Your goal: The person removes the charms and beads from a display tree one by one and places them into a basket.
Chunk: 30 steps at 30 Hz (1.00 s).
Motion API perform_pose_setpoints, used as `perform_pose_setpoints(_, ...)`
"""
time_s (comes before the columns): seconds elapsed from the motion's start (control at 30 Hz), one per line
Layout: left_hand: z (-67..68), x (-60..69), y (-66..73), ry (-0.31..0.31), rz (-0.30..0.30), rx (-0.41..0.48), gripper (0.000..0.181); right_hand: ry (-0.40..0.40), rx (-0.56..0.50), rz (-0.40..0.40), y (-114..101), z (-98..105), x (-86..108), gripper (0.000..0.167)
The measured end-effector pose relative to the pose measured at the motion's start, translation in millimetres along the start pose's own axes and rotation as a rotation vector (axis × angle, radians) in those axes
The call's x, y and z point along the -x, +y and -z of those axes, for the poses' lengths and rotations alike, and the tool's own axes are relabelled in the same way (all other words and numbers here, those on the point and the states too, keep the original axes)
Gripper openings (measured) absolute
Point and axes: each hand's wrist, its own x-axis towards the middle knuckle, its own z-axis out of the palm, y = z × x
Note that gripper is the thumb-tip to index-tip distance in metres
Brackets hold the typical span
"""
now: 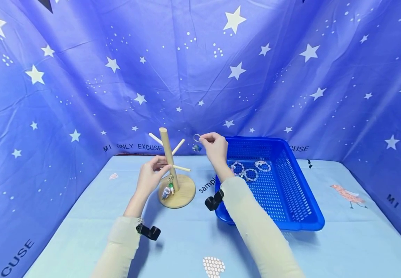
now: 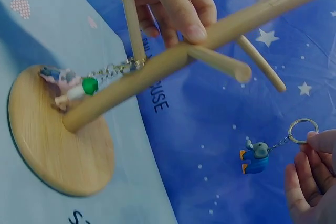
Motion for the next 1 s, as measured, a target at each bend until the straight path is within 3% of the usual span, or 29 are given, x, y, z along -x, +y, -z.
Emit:
perform_pose_setpoints(0.37,-0.2,0.5,-0.7,-0.002,0.005,0.009,0.025,-0.004,-0.003,-0.059,16.0,38.5,-7.5,0.020)
perform_pose_setpoints(0.7,0.8,1.1,2.3,-0.002,0.007,0.019,0.025,-0.026,0.086,-0.074,29.6,76.1,-6.1,0.024)
perform_pose_setpoints(1.0,0.7,0.8,1.1,0.000,0.010,0.011,0.024,-0.137,0.137,-0.106,40.8,100.0,-2.8,0.027)
